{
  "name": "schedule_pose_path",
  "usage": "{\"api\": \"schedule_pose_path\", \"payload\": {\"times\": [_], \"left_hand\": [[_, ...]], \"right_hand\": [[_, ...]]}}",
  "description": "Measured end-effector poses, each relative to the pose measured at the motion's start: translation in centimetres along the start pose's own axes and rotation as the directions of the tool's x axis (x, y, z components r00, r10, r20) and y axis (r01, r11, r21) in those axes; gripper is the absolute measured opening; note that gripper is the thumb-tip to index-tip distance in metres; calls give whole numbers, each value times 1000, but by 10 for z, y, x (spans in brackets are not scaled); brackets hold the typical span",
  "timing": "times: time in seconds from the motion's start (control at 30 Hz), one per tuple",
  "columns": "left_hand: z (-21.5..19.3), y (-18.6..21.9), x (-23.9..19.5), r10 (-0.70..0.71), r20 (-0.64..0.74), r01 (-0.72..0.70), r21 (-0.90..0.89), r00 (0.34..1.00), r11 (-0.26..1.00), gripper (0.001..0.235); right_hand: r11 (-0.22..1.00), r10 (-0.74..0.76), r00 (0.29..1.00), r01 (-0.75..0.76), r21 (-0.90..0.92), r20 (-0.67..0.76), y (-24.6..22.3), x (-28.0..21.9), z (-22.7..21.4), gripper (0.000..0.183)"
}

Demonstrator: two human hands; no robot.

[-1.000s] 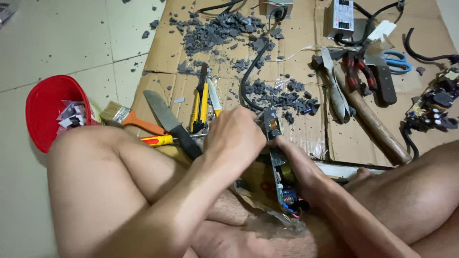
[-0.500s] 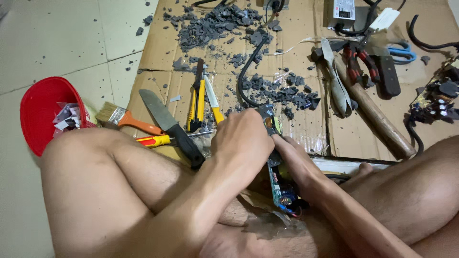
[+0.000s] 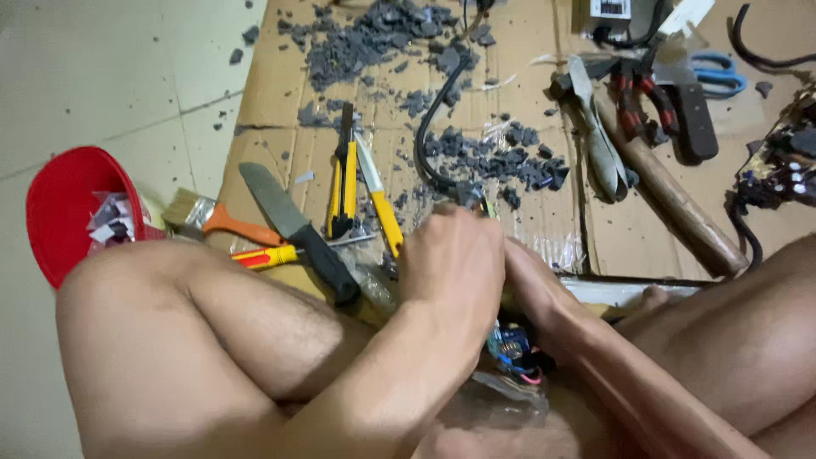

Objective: The person sits on the floor and uses a knife and screwdriver to pry open and disassemble a black electronic device. They remove the casing to reveal internal components and continue to manipulate the device with their hands.

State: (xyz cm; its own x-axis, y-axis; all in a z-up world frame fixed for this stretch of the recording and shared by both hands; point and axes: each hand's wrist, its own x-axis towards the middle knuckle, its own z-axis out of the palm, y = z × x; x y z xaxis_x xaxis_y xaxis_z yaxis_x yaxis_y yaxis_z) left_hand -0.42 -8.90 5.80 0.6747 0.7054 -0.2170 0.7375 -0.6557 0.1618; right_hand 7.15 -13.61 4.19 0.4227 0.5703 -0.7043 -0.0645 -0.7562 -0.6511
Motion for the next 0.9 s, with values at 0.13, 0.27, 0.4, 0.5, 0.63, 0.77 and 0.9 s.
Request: {"api": "schedule_pose_path", "payload": {"times": [0.13,0.27,0.4,0.5,0.63,0.77,0.9], "left_hand": [[13,-8,-2,99,-36,-96,85,994,992,24],[4,-19,-3,209,-51,-198,170,976,965,19],[-14,-18,2,-78,168,137,-379,983,915,21],[-32,-28,12,-323,352,476,-586,878,656,32],[-25,-17,1,-417,343,532,-659,841,531,31],[-32,-7,-14,-471,431,627,-647,770,434,41],[-14,-8,-10,-510,424,614,-734,748,290,46]], "right_hand": [[999,18,1000,-19,51,13,9,12,-1,61],[991,34,999,-37,126,27,18,25,-3,59],[980,46,998,-52,194,35,17,33,-9,58],[970,125,991,-131,206,45,-39,-42,5,65],[975,128,991,-132,176,35,-24,-27,6,71],[995,98,995,-98,20,24,8,13,-4,78],[996,64,998,-63,-60,14,2,15,-3,83]]}}
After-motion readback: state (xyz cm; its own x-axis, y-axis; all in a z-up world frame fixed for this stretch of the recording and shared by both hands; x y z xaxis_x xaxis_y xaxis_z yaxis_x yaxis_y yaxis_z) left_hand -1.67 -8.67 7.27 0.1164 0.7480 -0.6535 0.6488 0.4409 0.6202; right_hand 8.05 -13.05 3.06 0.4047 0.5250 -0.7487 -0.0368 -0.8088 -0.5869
